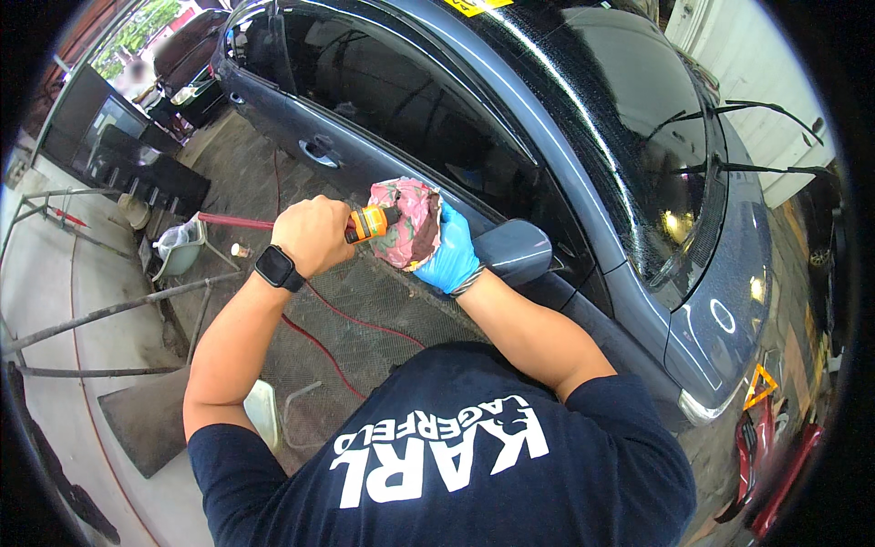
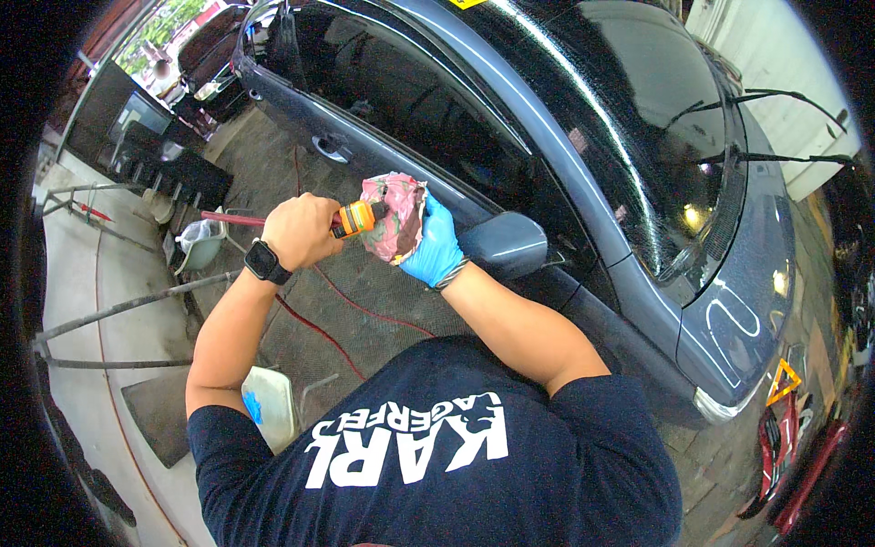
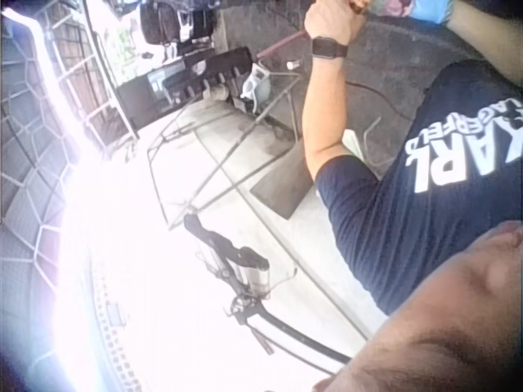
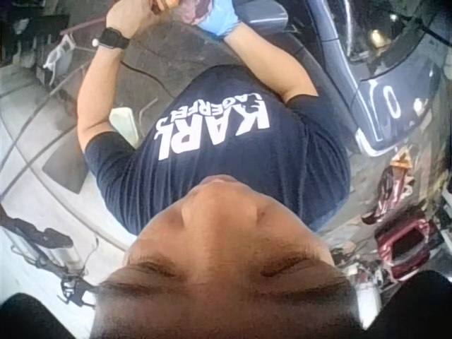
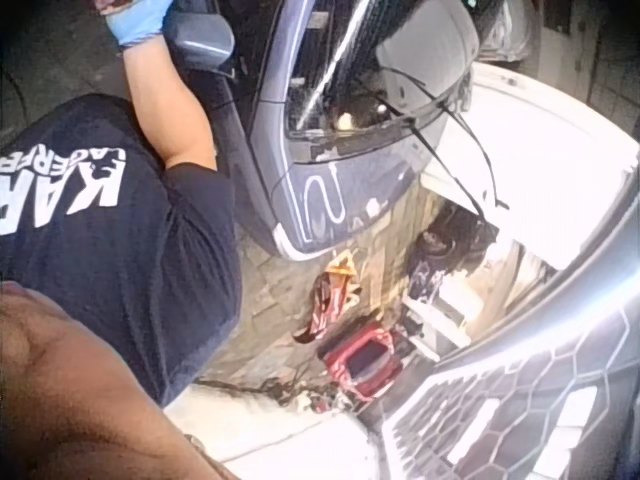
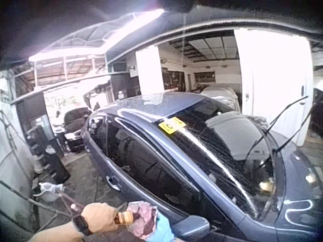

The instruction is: The person uses a red air hose to blow air along the window trim and side mirror of a grey car. They then apply a liquid from a yellow bottle onto a cloth and wipe the car's windshield and hood.

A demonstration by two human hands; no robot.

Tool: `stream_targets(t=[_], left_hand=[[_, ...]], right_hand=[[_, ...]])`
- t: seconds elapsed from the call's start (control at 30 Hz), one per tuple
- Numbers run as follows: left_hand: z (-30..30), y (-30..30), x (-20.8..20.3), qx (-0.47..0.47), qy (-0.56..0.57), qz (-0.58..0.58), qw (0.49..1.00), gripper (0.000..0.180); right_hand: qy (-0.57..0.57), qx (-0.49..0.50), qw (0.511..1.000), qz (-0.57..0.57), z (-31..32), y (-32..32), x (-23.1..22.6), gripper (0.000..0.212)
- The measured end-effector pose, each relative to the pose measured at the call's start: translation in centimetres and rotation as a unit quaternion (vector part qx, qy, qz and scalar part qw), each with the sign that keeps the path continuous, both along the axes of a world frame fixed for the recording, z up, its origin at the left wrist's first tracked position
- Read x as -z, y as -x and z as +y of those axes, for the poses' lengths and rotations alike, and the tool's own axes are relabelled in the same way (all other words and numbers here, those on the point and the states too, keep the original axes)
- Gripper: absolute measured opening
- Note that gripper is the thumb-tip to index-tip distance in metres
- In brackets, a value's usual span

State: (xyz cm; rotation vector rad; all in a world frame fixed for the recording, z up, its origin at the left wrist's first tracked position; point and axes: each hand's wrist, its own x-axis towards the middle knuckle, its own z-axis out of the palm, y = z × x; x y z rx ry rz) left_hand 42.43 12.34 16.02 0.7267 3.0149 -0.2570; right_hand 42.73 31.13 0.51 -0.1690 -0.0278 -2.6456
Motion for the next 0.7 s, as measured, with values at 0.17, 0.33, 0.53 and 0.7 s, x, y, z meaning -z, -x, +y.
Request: stream_targets(t=[0.17, 0.33, 0.53, 0.7], left_hand=[[-0.1, 0.1, -0.1, -0.016, -0.026, -0.021, 0.999, 0.026], [-0.5, 0.8, 0.7, 0.0, -0.03, -0.027, 0.999, 0.028], [-1.3, 1.6, 1.7, 0.001, -0.079, -0.041, 0.996, 0.034], [-1.3, 2.5, 3.0, -0.013, -0.235, -0.089, 0.968, 0.046]], right_hand=[[0.028, -0.001, 0.999, 0.039, 0.3, -0.1, 0.6, 0.049], [0.017, 0.046, 0.992, 0.118, -0.1, 0.9, 2.3, 0.053], [-0.036, 0.075, 0.99, 0.112, -0.4, 0.7, 1.7, 0.052], [0.028, 0.098, 0.995, 0.013, 1.3, 0.7, -1.2, 0.054]])
